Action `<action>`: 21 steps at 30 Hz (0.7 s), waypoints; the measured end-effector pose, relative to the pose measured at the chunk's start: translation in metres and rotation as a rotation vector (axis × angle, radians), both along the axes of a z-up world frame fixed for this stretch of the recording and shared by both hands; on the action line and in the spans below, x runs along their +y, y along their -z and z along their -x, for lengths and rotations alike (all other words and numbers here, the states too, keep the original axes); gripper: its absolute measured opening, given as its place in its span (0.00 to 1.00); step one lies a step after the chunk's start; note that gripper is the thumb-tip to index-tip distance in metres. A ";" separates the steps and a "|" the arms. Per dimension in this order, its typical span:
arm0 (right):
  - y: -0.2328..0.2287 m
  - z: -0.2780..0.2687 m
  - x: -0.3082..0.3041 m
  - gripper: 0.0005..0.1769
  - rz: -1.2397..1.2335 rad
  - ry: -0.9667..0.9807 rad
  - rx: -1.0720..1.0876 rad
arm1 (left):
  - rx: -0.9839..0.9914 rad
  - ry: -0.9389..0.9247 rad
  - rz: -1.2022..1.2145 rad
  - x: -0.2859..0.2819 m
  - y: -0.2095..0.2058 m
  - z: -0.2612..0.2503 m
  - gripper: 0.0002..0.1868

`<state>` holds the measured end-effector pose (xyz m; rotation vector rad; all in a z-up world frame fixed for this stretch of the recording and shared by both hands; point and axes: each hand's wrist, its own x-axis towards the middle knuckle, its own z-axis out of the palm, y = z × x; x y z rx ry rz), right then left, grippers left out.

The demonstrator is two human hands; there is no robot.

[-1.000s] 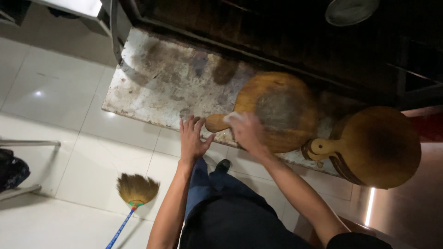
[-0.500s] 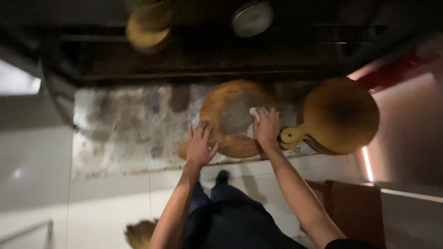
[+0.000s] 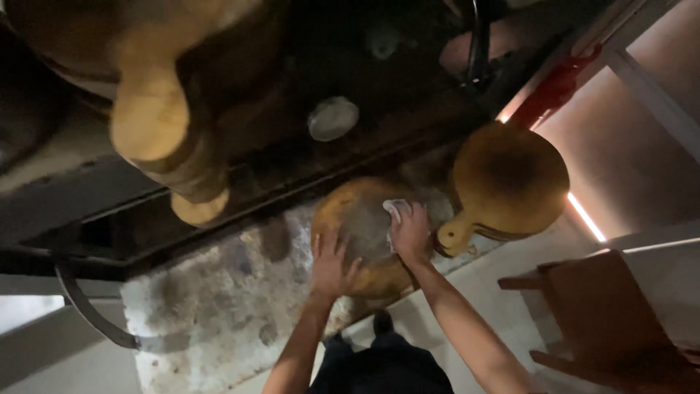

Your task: Clean and stack wooden pizza peels or cutting boards in a kitchen.

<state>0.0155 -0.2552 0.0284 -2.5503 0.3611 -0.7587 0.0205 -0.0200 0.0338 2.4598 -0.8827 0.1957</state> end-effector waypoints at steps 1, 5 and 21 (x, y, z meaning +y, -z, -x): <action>0.011 -0.012 0.005 0.13 -0.002 0.000 -0.008 | -0.008 0.000 -0.002 0.002 -0.002 -0.005 0.36; 0.039 -0.036 0.035 0.18 -0.005 -0.099 -0.047 | 0.070 -0.064 -0.138 0.009 0.003 -0.020 0.34; -0.026 -0.011 0.171 0.13 -0.454 -0.706 0.186 | 0.483 -0.512 0.255 0.094 0.017 0.003 0.21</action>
